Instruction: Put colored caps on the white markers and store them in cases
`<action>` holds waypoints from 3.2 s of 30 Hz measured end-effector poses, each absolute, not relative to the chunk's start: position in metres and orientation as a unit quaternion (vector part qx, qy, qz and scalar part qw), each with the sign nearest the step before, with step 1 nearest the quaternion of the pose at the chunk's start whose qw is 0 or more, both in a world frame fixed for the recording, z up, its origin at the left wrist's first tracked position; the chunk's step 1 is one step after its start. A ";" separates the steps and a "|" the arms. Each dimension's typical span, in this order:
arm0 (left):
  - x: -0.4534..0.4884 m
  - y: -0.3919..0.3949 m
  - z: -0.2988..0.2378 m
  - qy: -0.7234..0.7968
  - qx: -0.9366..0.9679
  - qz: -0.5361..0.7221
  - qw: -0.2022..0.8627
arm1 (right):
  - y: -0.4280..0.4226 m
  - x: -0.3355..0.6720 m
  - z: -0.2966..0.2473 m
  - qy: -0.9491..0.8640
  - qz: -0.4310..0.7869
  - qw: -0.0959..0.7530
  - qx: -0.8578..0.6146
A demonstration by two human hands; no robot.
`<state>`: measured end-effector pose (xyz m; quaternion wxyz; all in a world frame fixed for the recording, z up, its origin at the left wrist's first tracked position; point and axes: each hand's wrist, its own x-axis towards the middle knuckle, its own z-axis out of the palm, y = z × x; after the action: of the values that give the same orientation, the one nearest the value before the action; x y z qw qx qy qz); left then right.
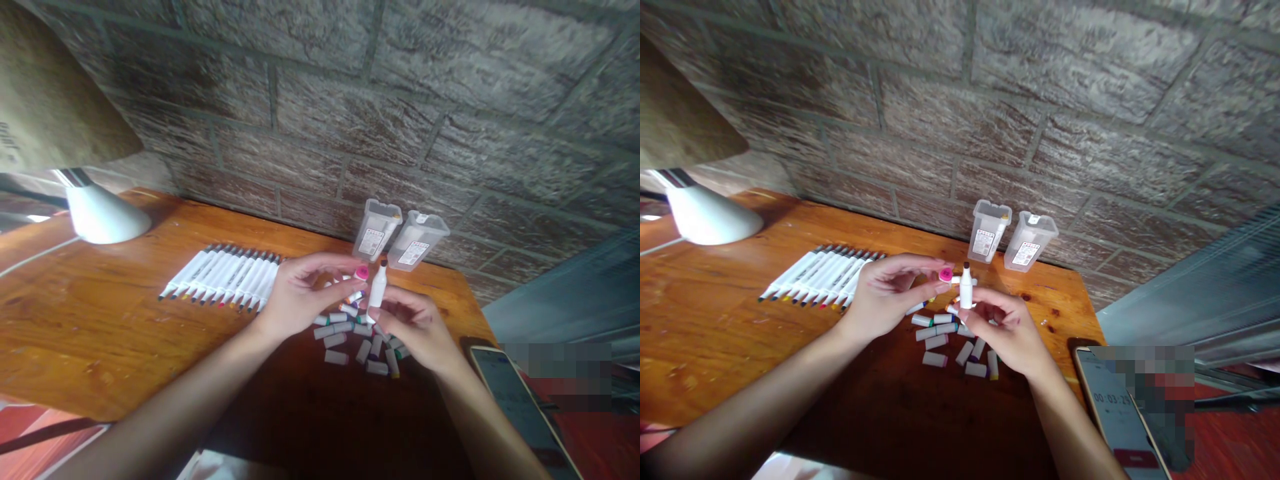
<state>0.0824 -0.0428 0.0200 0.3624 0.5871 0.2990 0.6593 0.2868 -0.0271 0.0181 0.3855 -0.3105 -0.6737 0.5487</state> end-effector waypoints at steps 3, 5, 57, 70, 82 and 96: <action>0.083 -0.043 0.020 0.299 0.587 0.663 0.356 | -0.027 0.287 0.017 -0.678 0.542 0.383 -0.317; 0.083 -0.043 0.020 0.298 0.585 0.665 0.357 | -0.027 0.287 0.016 -0.680 0.539 0.377 -0.324; 0.082 -0.027 0.016 0.328 0.257 0.577 0.702 | -0.032 0.286 0.019 -0.675 0.280 0.586 -0.349; 0.081 -0.026 0.013 0.352 0.271 0.564 0.697 | -0.034 0.284 0.022 -0.732 0.175 0.564 -0.341; 0.079 -0.026 0.012 0.357 0.283 0.555 0.696 | -0.037 0.282 0.025 -0.748 0.178 0.540 -0.342; 0.080 -0.027 0.017 0.376 0.273 0.557 0.688 | -0.033 0.281 0.023 -0.748 0.149 0.557 -0.327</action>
<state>0.0803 -0.0272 0.0175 0.6882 0.2726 0.3763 0.5571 0.2813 -0.0334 0.0228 0.5573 -0.3275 -0.7483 0.1493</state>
